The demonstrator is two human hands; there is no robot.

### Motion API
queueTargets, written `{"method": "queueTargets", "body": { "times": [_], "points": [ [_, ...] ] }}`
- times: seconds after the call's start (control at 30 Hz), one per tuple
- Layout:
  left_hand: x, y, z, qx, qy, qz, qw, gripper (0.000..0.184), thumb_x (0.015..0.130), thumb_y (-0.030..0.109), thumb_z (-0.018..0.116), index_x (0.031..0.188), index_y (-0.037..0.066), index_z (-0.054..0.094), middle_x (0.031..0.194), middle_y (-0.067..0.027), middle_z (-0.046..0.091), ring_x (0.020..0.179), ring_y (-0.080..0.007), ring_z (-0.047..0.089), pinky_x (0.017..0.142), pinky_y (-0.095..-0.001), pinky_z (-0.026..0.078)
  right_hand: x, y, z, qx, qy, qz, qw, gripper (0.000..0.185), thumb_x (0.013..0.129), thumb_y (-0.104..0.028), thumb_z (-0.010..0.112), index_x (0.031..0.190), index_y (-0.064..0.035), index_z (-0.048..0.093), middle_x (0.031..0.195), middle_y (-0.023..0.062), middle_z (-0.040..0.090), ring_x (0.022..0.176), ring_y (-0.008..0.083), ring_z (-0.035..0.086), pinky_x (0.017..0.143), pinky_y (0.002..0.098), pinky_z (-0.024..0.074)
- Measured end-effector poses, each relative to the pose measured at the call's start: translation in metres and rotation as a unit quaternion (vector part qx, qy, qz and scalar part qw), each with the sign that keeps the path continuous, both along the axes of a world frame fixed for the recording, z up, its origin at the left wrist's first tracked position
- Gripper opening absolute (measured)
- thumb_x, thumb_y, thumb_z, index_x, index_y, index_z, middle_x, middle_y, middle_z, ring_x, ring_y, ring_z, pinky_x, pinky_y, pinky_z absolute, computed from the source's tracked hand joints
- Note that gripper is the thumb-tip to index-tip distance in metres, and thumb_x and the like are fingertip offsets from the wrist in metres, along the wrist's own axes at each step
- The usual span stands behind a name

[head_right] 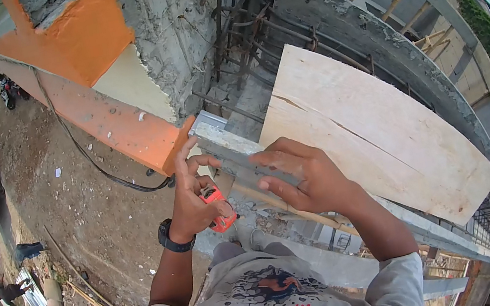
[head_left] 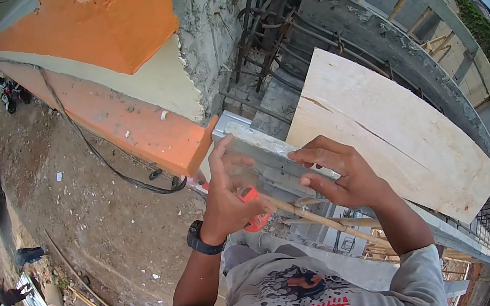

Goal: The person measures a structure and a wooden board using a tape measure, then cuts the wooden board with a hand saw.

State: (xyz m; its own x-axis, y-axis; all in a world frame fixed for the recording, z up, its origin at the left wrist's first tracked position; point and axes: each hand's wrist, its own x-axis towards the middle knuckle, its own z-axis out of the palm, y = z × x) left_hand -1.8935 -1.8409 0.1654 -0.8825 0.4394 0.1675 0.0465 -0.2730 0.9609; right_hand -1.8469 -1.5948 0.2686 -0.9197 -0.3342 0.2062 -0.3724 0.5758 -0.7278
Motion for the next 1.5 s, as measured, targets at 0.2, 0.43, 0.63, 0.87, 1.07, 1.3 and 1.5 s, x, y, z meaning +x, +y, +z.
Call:
{"method": "queueTargets", "body": {
  "times": [0.2,0.43,0.63,0.87,1.07,1.3,1.5],
  "points": [
    [-0.023,-0.011,-0.001,-0.018,0.146,0.071,0.987,0.152,0.054,0.056,0.101,0.166,0.007,0.01,0.128,-0.015,0.055,0.096,-0.022,0.066,0.087,-0.0346,0.056,-0.066,-0.075,-0.038,-0.048,-0.107,0.201,0.973,0.024,0.096,-0.021,0.072,0.112,-0.004,0.069,0.123,0.0174,0.063,0.107,0.0319,0.067,0.092,0.0431,0.0528],
    [0.002,-0.085,-0.015,-0.19,-0.076,0.034,0.978,0.064,0.088,0.027,0.082,0.136,0.002,0.048,0.112,-0.0108,0.065,0.086,-0.0131,0.065,0.076,-0.0291,0.053,-0.113,-0.075,-0.021,-0.1,-0.173,0.188,0.962,0.024,0.092,-0.021,0.081,0.099,-0.0042,0.064,0.1,0.0043,0.058,0.092,0.0129,0.06,0.078,0.0301,0.0496],
    [0.037,-0.152,-0.067,-0.166,-0.106,0.061,0.978,0.022,0.105,0.019,0.061,0.1,-0.001,0.067,0.082,-0.0045,0.068,0.072,-0.0075,0.061,0.065,-0.0258,0.049,-0.163,-0.082,-0.058,-0.022,-0.163,-0.04,0.986,0.04,0.088,-0.035,0.083,0.099,-0.0008,0.066,0.089,0.0062,0.065,0.078,0.0171,0.06,0.074,0.0349,0.0507],
    [0.039,-0.142,-0.066,-0.17,-0.235,0.068,0.955,0.035,0.111,0.026,0.052,0.097,-0.001,0.069,0.078,-0.0047,0.069,0.07,-0.0083,0.062,0.066,-0.0259,0.051,-0.15,-0.102,-0.07,0.175,0.007,-0.094,0.98,0.046,0.089,-0.039,0.079,0.114,-0.0015,0.07,0.115,0.0178,0.063,0.111,0.036,0.062,0.09,0.0465,0.0525],
    [0.016,-0.127,-0.054,-0.197,-0.251,0.038,0.947,0.037,0.111,0.027,0.053,0.095,-0.003,0.07,0.078,-0.0053,0.069,0.07,-0.0093,0.064,0.067,-0.0268,0.053,-0.106,-0.094,-0.068,0.232,0.044,-0.087,0.968,0.066,0.089,-0.041,0.076,0.139,-0.0032,0.057,0.124,0.0198,0.058,0.115,0.0387,0.059,0.093,0.0493,0.0521],
    [-0.02,-0.103,-0.038,-0.233,-0.279,0.006,0.932,0.036,0.11,0.026,0.055,0.096,-0.004,0.07,0.081,-0.0069,0.07,0.073,-0.0122,0.068,0.069,-0.0274,0.055,-0.095,-0.097,-0.076,0.237,0.071,-0.098,0.964,0.065,0.091,-0.04,0.074,0.145,-0.01,0.054,0.133,0.0197,0.057,0.118,0.038,0.058,0.094,0.0481,0.0516],
    [-0.041,-0.075,-0.034,-0.213,-0.335,0.033,0.917,0.036,0.109,0.027,0.057,0.101,-0.004,0.072,0.084,-0.0073,0.073,0.074,-0.0113,0.069,0.069,-0.0267,0.056,-0.106,-0.094,-0.074,0.215,-0.011,-0.094,0.972,0.058,0.089,-0.04,0.075,0.136,-0.0096,0.06,0.132,0.0152,0.059,0.11,0.0351,0.066,0.085,0.0475,0.057]
  ]
}}
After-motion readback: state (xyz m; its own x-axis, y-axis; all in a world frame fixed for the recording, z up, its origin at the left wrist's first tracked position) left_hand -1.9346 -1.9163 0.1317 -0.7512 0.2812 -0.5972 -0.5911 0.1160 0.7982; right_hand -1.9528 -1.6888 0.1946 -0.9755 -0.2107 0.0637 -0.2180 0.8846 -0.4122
